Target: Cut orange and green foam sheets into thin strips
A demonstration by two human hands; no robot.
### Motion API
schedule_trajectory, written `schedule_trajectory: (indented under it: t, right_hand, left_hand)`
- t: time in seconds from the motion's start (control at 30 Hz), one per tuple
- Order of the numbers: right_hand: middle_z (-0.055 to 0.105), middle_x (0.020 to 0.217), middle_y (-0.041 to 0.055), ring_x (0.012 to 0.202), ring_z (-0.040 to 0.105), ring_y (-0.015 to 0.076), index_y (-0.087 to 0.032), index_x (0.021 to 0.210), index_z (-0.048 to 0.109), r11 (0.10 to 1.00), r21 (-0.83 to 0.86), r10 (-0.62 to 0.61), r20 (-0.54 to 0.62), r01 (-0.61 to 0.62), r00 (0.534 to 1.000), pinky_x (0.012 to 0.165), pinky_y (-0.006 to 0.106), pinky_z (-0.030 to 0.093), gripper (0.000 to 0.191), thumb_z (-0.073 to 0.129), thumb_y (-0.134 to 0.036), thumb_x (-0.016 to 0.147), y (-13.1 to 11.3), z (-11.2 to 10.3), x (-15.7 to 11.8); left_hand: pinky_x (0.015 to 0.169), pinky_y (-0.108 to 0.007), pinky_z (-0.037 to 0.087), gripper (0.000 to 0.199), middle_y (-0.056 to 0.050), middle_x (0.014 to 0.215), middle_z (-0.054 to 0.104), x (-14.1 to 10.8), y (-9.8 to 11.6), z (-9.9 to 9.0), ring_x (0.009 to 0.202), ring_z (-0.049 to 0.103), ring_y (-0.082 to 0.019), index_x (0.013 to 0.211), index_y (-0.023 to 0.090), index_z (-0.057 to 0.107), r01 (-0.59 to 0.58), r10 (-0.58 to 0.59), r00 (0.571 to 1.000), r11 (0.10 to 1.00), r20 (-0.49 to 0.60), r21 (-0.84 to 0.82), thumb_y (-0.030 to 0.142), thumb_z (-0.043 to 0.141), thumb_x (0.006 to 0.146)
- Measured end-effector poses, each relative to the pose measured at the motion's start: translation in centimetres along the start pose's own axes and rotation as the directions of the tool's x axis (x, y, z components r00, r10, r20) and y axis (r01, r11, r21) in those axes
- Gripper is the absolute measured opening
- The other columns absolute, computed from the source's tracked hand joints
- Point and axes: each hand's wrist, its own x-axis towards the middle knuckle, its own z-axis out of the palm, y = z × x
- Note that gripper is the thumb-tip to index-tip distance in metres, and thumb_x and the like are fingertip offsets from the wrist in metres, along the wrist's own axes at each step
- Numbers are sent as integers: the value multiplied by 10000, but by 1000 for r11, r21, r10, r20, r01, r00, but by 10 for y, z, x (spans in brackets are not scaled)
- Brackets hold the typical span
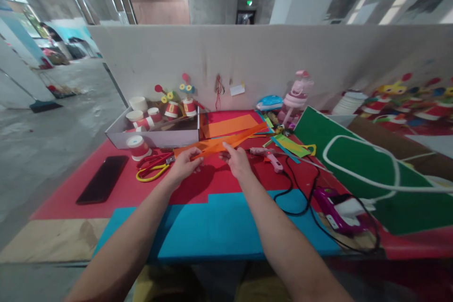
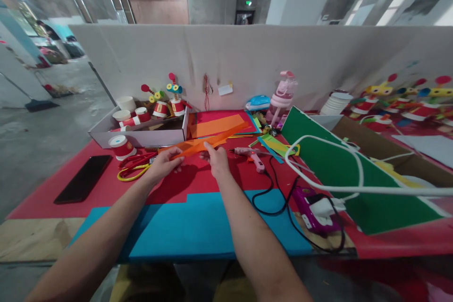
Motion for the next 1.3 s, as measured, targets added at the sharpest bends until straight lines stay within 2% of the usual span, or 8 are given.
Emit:
schedule_trajectory:
  t: [0.17,0.27,0.37,0.57,0.73,0.9,1.03,1.3]
  right_hand:
    - [656,705,-56,570,628,84,-221,815,565,998,9,64,141,-66,988,546,195,539,413,898,-351,607,-8,-2,-2]
    - [614,596,-49,550,604,79,-197,713,558,999,-10,47,86,-46,995,567,187,539,383,909,-310,607,-7,-4,0]
    - [604,553,-40,531,589,83,-189,657,562,999,14,34,13,-34,999,565,200,546,376,916,-298,593,-3,-4,1]
    - [678,634,11,540,585,84,-149,675,675,990,-91,123,224,-105,967,551,207,544,389,935,-389,513,12,8,-10]
    - [667,625,-7,520,550,71,-158,659,699,996,38,77,142,-83,987,517,199,502,412,941,-418,451,24,18,-16]
    - [654,597,-15,502,532,72,-155,648,704,999,12,40,161,-43,986,502,209,463,419,922,-455,454,30,23,-20]
    - [644,566,2,490,521,75,-130,617,693,997,-64,-24,125,33,992,501,219,456,440,898,-494,477,21,19,-13]
    - [610,523,-34,440,474,48,-156,579,604,990,-64,-133,-53,129,990,435,183,397,457,910,-475,463,-11,-5,6]
  left_hand:
    - [438,-189,428,339,25,575,613,0,6,-13,453,553,-92,771,169,564,74,-73,997,989,15,-128,430,766,696]
    - [411,-190,395,338,24,535,593,-1,9,-17,422,511,-85,730,167,563,98,-97,995,979,16,-179,426,776,684]
    - [394,-189,369,346,27,495,570,-1,9,-16,402,476,-76,703,168,557,61,-66,998,975,-16,-213,427,786,684]
    - [390,-189,369,383,30,488,572,-1,12,-14,398,471,-75,708,165,554,31,-35,999,970,-12,-243,434,822,660]
    - [452,-194,419,403,52,553,583,-1,9,-5,457,506,-74,798,178,557,-47,17,997,920,-80,-390,436,834,661]
    - [427,-213,397,396,20,544,567,0,0,6,458,512,-86,683,147,583,-58,33,995,958,-93,-281,497,762,732]
    - [393,-215,365,372,27,491,542,3,0,0,414,480,-86,636,151,570,-80,29,984,953,-176,-292,455,773,711]
    - [390,-214,334,334,34,434,509,6,5,-20,378,449,-78,602,156,550,-97,28,970,956,-240,-278,398,758,704]
